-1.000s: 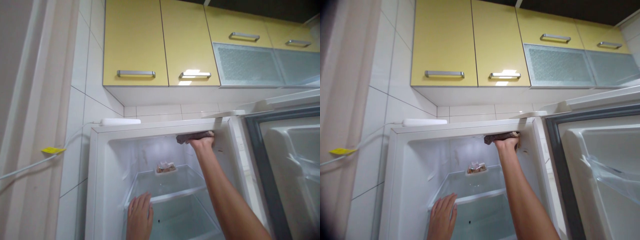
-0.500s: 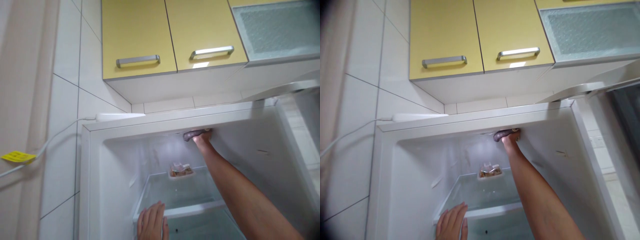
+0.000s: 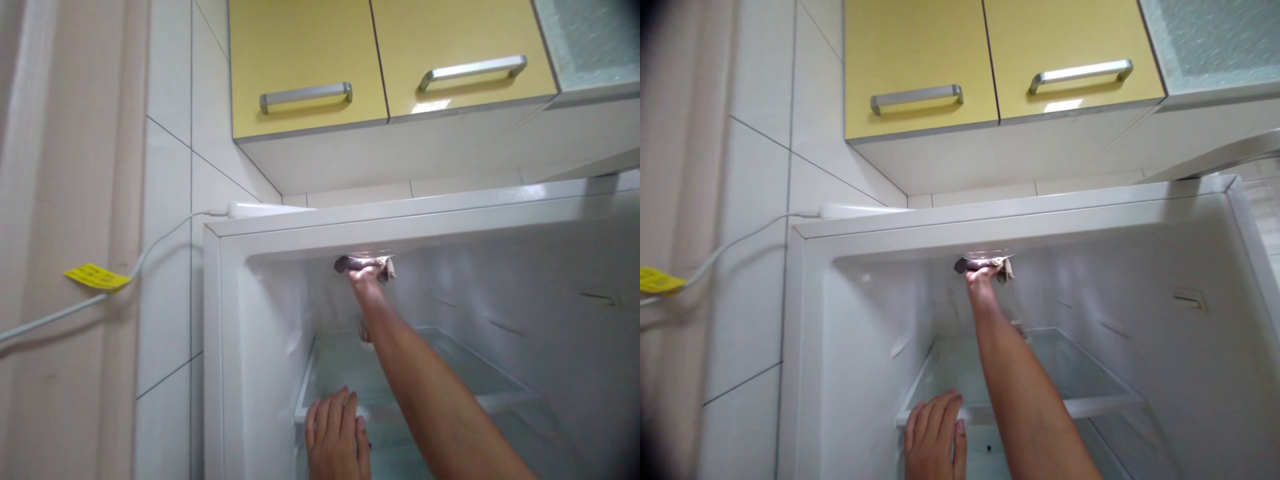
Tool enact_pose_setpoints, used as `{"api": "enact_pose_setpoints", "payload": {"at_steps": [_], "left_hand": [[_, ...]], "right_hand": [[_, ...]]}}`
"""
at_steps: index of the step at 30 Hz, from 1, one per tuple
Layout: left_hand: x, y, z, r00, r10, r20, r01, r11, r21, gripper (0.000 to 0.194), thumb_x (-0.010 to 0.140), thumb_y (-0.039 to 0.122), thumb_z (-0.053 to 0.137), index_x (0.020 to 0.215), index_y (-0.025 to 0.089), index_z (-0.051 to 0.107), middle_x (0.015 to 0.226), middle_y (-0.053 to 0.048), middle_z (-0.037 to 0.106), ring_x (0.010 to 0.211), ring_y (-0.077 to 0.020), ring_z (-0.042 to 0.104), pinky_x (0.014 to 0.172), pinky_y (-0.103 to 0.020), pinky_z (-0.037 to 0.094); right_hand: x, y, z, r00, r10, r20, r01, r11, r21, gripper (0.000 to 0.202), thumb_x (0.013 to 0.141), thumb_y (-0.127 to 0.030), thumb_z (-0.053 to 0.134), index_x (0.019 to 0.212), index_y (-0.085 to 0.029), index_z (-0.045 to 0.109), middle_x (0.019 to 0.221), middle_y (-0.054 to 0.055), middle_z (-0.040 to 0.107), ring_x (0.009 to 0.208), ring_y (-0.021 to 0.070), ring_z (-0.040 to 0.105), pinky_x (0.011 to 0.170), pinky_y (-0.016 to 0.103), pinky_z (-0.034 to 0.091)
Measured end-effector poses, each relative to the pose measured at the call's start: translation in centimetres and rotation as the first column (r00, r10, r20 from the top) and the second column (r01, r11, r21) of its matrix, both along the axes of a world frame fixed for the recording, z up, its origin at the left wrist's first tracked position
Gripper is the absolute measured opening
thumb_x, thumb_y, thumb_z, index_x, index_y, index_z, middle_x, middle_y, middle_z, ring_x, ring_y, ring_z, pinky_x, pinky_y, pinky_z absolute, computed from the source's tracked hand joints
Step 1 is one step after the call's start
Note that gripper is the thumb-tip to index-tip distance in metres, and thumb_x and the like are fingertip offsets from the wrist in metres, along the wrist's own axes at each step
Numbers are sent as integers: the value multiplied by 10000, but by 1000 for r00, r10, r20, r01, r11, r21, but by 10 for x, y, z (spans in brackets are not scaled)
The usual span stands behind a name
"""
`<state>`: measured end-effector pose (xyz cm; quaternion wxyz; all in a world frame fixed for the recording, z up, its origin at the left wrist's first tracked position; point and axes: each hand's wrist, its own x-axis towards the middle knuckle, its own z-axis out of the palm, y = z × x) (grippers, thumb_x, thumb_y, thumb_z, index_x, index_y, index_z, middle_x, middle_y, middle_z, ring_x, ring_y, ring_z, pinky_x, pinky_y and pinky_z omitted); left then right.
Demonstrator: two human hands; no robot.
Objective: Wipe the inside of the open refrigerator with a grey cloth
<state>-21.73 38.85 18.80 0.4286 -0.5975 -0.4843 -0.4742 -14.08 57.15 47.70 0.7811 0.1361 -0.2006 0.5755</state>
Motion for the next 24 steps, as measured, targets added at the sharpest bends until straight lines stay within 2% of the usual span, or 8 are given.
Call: {"api": "enact_pose_setpoints", "payload": {"at_steps": [2,5,7,9,12,15,19,24], "left_hand": [[4,-1,2,999,-4,34,3,1000,24,333,943,157,405,1116,249,674,1085,-37,756,1041,-205,638,1081,-444,340],[8,-6,8,999,13,47,-15,999,40,310,957,160,398,1077,235,674,1051,-44,753,1018,-207,643,1088,-451,341],[8,-10,12,1000,23,19,-24,999,25,297,959,167,406,1075,236,672,1043,-37,753,1010,-205,645,1085,-441,342],[7,-15,17,1000,17,-12,-17,1000,13,299,960,162,409,1088,233,670,1047,-30,756,1010,-198,646,1077,-423,343],[3,-20,21,998,1,-60,-2,1000,-3,296,958,168,422,1108,227,669,1067,-24,760,1022,-194,646,1060,-407,344],[-3,-20,22,988,45,-147,-48,999,-19,278,939,184,466,1125,232,667,1088,-19,762,1021,-201,646,1042,-411,336],[-13,-16,20,964,104,-246,-114,993,-30,284,913,216,521,1155,254,664,1123,-9,759,1037,-202,643,1036,-405,334],[-16,-13,19,955,141,-262,-147,989,-6,290,910,236,525,1158,257,672,1130,-17,760,1043,-203,639,1043,-406,337]], "right_hand": [[-32,-6,-3,997,70,21,-69,997,-23,473,976,-593,434,1088,-185,645,1013,44,713,882,160,679,834,383,570],[-69,-17,-8,983,176,57,-176,984,-7,542,992,-526,202,983,-245,666,839,-6,730,836,176,685,763,380,586],[-79,-21,-10,971,225,77,-227,974,18,526,965,-475,202,911,-239,669,746,-21,712,821,186,677,733,376,585],[-74,-20,-12,963,253,93,-257,966,33,477,949,-459,269,844,-209,661,697,-24,687,796,184,663,720,364,578],[-43,-7,-16,964,244,104,-247,969,16,412,966,-501,427,854,-170,644,740,-17,671,724,143,640,701,324,563],[5,8,-18,976,188,110,-187,982,-19,402,949,-552,540,943,-161,633,819,-6,661,682,106,617,672,294,546],[81,15,-13,990,83,110,-82,997,-13,403,943,-560,547,919,-165,622,787,-18,634,646,95,584,625,272,524],[154,-5,-4,994,-63,88,61,998,25,290,860,-430,447,673,-237,556,620,-30,599,690,160,602,593,317,520]]}}
